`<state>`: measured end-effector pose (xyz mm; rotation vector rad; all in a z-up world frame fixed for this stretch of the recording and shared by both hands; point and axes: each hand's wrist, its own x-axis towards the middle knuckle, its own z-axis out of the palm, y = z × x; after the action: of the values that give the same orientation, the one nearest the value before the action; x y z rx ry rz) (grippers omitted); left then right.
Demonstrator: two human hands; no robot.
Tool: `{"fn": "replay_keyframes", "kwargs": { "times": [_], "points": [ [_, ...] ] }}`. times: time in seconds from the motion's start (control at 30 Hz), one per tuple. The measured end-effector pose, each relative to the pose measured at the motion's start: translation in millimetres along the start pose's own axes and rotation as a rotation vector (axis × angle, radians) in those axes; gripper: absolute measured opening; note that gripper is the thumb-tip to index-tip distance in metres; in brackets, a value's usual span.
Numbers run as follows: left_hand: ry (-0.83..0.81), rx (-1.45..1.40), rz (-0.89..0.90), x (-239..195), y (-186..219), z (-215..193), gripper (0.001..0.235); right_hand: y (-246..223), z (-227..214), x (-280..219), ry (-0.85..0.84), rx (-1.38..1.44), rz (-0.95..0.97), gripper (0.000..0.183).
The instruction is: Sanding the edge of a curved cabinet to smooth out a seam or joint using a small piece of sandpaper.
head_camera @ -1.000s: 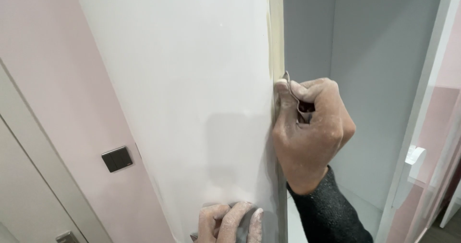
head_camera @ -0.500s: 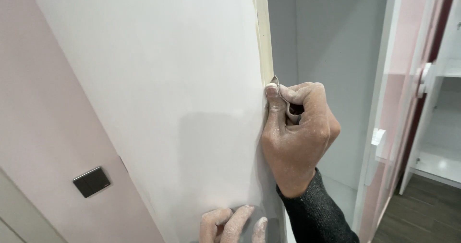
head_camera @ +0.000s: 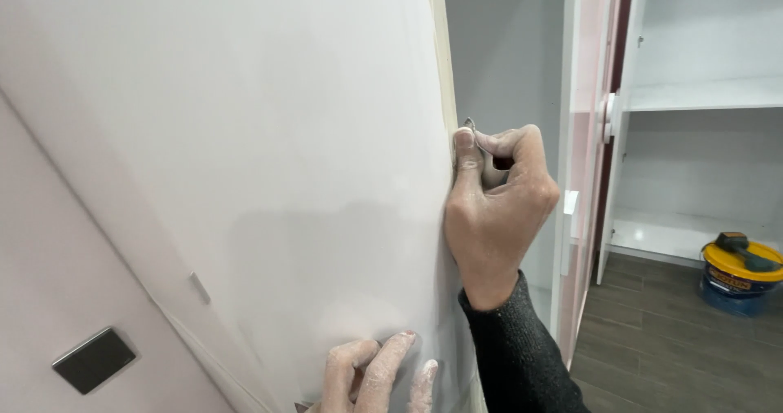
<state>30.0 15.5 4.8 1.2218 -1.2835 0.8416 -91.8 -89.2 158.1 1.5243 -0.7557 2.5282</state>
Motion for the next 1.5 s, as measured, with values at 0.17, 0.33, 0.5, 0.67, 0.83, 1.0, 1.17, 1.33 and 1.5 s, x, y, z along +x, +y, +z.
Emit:
{"fn": "replay_keyframes", "kwargs": {
  "times": [0.17, 0.33, 0.5, 0.67, 0.83, 1.0, 1.17, 1.33, 1.5],
  "points": [
    [-0.005, -0.164, -0.102, -17, -17, 6, 0.027, -1, -8, -29, -0.032, 0.013, 0.035, 0.036],
    [-0.041, -0.194, -0.081, -12, -19, 3, 0.025, -13, -6, -22, -0.019, 0.065, 0.088, 0.035],
    [-0.039, -0.224, -0.021, -17, -24, 7, 0.025, -3, -3, -9, -0.041, 0.058, 0.008, 0.04],
    [-0.031, -0.242, -0.09, -13, -16, 1, 0.022, -1, -10, -34, -0.048, 0.095, 0.038, 0.041],
    [-0.016, -0.257, -0.074, -23, -22, 9, 0.023, 4, -10, -32, -0.032, 0.076, 0.039, 0.033],
    [-0.055, -0.247, -0.047, -33, -30, 14, 0.023, 10, -8, -23, -0.035, 0.046, 0.046, 0.042],
    [-0.077, -0.231, -0.015, -34, -39, 12, 0.018, 18, -16, -49, -0.046, 0.074, 0.009, 0.034],
    [-0.057, -0.222, -0.025, -32, -31, 12, 0.02, 16, -19, -49, -0.045, 0.055, 0.044, 0.036],
    [-0.055, -0.071, 0.089, -18, -33, 1, 0.021, 21, -17, -44, -0.042, 0.056, 0.026, 0.035]
  ]
}}
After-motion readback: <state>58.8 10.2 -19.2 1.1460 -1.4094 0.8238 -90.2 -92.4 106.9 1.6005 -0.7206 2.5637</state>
